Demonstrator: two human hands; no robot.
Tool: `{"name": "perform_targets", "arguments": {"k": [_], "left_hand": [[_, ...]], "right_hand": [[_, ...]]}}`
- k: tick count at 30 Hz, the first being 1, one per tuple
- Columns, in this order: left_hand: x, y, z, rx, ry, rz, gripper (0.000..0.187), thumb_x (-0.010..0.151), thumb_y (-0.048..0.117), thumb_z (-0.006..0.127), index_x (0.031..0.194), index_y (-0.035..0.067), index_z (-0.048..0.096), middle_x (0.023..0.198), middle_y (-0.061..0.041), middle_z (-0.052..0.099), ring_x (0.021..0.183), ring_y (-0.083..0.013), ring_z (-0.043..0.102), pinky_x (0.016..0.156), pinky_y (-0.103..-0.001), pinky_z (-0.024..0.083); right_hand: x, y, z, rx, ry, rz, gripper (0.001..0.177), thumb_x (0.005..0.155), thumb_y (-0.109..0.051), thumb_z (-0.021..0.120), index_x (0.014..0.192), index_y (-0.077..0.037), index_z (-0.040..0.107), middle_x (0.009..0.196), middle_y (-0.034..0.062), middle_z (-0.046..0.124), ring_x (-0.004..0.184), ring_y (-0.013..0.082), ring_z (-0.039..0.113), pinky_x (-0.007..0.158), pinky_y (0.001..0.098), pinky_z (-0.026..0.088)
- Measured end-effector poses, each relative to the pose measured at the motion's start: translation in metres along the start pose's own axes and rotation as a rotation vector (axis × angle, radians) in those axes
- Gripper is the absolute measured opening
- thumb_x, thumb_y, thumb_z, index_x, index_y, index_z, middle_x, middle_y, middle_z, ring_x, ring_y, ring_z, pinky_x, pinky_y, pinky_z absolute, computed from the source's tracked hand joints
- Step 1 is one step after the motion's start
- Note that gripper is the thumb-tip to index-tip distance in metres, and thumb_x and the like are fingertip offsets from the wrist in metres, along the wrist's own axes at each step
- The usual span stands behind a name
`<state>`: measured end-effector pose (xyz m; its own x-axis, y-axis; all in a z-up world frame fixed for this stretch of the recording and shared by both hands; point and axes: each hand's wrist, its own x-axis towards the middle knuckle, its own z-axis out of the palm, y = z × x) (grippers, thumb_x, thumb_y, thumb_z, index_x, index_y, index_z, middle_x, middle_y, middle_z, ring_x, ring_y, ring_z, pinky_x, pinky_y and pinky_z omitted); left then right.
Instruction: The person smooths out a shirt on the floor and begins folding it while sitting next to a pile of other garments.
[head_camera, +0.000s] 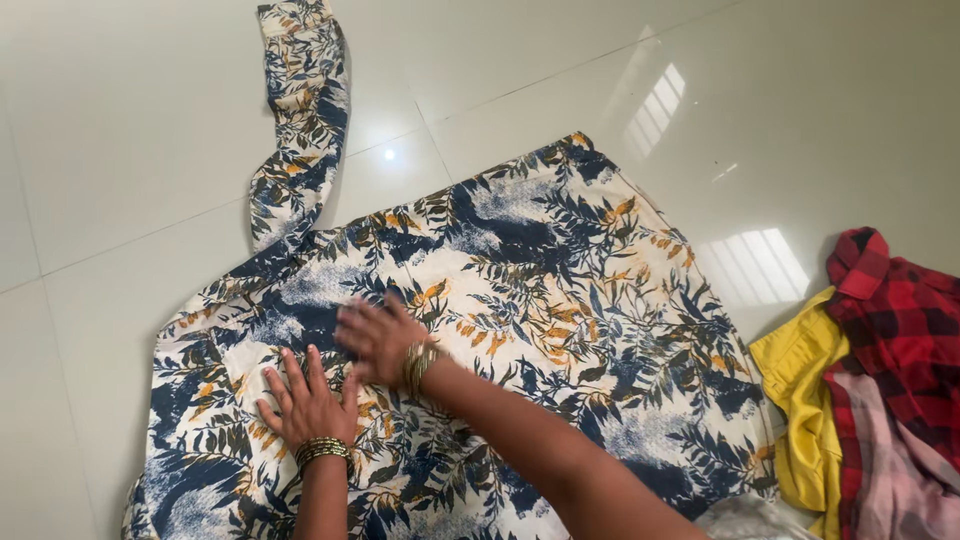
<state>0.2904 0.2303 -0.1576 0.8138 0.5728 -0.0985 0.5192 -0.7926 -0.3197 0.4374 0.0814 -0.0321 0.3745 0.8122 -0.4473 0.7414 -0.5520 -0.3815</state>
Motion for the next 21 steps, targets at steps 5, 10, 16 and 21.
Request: {"name": "perform_targets", "arguments": {"k": [5, 10, 16, 21], "left_hand": [[0.0, -0.002, 0.01, -0.178, 0.099, 0.017, 0.08, 0.089, 0.071, 0.033, 0.158, 0.031, 0.024, 0.17, -0.005, 0.01, 0.154, -0.0328, 0.008, 0.118, -0.061, 0.005], [-0.001, -0.003, 0.003, -0.085, 0.006, 0.001, 0.08, 0.09, 0.072, 0.034, 0.159, 0.033, 0.024, 0.171, -0.004, 0.009, 0.155, -0.0327, 0.008, 0.119, -0.06, 0.006], [-0.003, -0.003, -0.008, -0.121, 0.003, -0.001, 0.08, 0.09, 0.071, 0.038, 0.159, 0.032, 0.025, 0.171, -0.005, 0.01, 0.155, -0.0329, 0.009, 0.119, -0.059, 0.006], [-0.003, -0.002, -0.009, -0.159, 0.045, -0.003, 0.082, 0.089, 0.07, 0.04, 0.159, 0.03, 0.028, 0.171, -0.007, 0.013, 0.156, -0.0341, 0.01, 0.12, -0.059, 0.006]], "right_hand": [[0.028, 0.107, -0.048, 0.085, 0.212, 0.31, 0.065, 0.094, -0.051, 0.049, 0.152, -0.027, 0.031, 0.164, 0.0027, 0.019, 0.151, 0.0228, 0.015, 0.121, 0.06, 0.002], [-0.013, 0.258, -0.046, -0.175, 0.356, 0.563, 0.073, 0.103, -0.062, 0.051, 0.154, -0.011, 0.043, 0.164, 0.0134, 0.036, 0.157, 0.0274, 0.028, 0.135, 0.0463, 0.019], [-0.103, 0.351, -0.028, -0.047, 0.356, 1.035, 0.073, 0.101, -0.058, 0.02, 0.161, -0.018, 0.011, 0.17, 0.0062, 0.002, 0.155, 0.0299, 0.005, 0.122, 0.0601, 0.008], [-0.083, 0.284, 0.01, 0.231, 0.567, 0.996, 0.089, 0.103, -0.038, 0.042, 0.174, 0.0, 0.004, 0.148, 0.0251, 0.044, 0.141, 0.0374, 0.041, 0.123, 0.0605, 0.028]]}}
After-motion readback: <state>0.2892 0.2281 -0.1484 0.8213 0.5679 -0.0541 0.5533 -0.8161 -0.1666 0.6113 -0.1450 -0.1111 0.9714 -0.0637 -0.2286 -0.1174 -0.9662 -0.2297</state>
